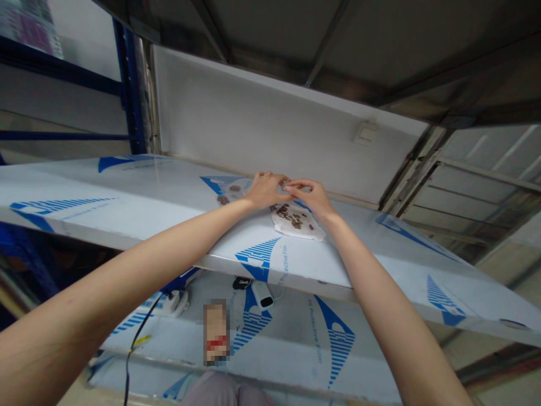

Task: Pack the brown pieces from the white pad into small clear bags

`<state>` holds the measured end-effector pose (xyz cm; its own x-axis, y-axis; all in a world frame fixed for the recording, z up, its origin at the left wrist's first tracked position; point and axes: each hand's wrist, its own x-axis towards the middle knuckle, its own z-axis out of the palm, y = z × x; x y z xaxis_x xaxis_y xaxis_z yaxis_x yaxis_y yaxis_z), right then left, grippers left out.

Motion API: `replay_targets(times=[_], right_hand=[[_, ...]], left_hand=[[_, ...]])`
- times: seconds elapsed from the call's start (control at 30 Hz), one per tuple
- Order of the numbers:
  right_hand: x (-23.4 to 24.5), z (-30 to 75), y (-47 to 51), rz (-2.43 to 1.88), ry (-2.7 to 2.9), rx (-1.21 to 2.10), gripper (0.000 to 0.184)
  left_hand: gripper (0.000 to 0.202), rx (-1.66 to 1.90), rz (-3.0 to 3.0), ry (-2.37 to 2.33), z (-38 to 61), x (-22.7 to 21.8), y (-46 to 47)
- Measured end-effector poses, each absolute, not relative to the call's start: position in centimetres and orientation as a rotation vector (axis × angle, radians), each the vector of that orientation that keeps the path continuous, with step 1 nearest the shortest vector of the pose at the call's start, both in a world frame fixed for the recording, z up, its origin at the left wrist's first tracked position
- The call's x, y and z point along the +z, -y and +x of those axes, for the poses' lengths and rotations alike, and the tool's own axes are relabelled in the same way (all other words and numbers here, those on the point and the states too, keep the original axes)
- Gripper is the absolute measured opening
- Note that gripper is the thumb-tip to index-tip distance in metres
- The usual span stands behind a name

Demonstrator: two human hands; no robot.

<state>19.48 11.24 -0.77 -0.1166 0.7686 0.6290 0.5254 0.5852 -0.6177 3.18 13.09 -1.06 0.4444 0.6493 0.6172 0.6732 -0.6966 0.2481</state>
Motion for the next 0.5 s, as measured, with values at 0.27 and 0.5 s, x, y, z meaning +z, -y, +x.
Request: replay_targets(times=[0.27,0.5], right_hand=[[-0.5,20.7,-11.9,-1.071,1.661,0.177,0.019],[-0.3,20.7,-11.7,-0.998,1.552,0.38,0.024]], left_hand=[[0.032,-1.562,-2.738,1.19,3.0,-0.5,-13.8],[0.019,-1.903,-2.627,1.17,2.7,0.3,-14.0]])
